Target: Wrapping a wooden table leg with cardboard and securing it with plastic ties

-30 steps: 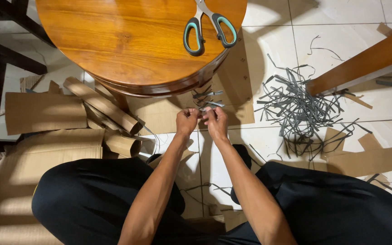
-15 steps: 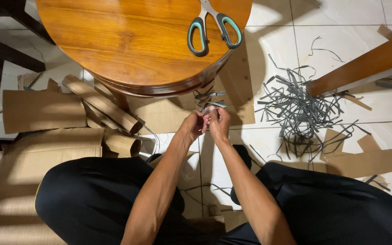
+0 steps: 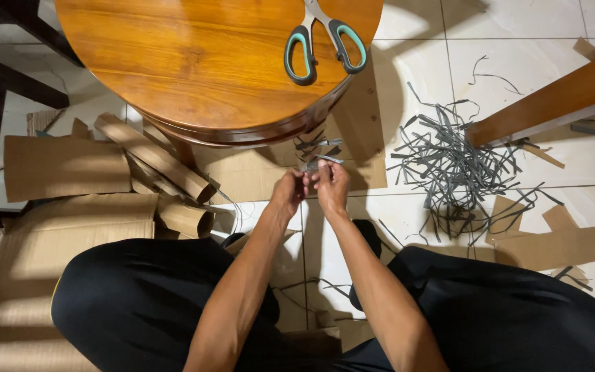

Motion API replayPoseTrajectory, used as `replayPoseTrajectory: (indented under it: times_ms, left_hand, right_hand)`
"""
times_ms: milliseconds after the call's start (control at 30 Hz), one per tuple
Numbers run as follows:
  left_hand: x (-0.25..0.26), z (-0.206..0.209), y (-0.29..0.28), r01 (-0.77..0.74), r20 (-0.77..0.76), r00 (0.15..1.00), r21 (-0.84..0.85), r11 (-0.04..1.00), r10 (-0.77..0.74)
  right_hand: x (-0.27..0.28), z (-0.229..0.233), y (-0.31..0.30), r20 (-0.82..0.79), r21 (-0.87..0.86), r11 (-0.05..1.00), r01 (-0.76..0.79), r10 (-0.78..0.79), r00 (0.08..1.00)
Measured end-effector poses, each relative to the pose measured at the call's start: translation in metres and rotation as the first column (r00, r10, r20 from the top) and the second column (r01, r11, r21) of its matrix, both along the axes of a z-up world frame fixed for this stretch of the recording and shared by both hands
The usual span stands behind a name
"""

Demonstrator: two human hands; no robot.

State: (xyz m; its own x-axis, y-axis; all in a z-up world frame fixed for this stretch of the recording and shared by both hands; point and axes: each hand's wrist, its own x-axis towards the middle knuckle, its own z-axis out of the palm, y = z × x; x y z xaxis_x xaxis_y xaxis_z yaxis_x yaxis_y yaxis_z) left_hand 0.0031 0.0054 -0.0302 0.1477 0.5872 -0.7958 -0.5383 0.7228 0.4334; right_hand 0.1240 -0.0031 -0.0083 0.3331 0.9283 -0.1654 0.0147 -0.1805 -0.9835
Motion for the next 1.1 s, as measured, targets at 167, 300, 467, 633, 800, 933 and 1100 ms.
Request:
replayPoseTrajectory:
  times_ms: [167, 300, 467, 633, 800, 933, 1100]
  left_hand:
    - [-0.002, 0.019, -0.001, -0.206, -0.141, 0.967, 0.07, 0.976, 0.214]
    - [-0.005, -0.012, 0.01, -0.24, -0.171, 0.952, 0.102, 0.965, 0.254]
    - [-0.007, -0.006, 0.005, -0.181, -0.221, 0.951, 0.163, 0.97, 0.215]
    - [-0.009, 0.025, -0.007, -0.092, -0.221, 0.966, 0.186, 0.978, 0.133]
    - [-0.006, 0.036, -0.015, -0.047, -0.232, 0.969, 0.181, 0.982, 0.089]
    - [-0.007, 0.029, -0.018, -0.043, -0.243, 0.966, 0.18, 0.983, 0.086]
    - [-0.013, 0.019, -0.026, -0.004, -0.279, 0.959, 0.163, 0.987, 0.05]
  right_hand:
    - [0.004, 0.005, 0.003, 0.001, -0.051, 0.998, 0.037, -0.037, 0.999]
    - [-0.001, 0.029, 0.001, -0.066, -0.108, 0.991, 0.077, -0.085, 0.994]
    - [0.001, 0.036, 0.001, -0.143, -0.135, 0.988, 0.075, -0.095, 0.985]
    - [0.009, 0.018, 0.002, -0.222, -0.22, 0.975, 0.008, -0.059, 0.973]
    - [0.006, 0.02, -0.01, -0.248, -0.275, 0.96, -0.05, -0.021, 0.969]
    - [0.017, -0.004, -0.018, -0.255, -0.286, 0.958, -0.028, -0.048, 0.966]
    - [0.06, -0.05, -0.032, 0.244, -0.322, 0.904, 0.283, -0.209, 0.947]
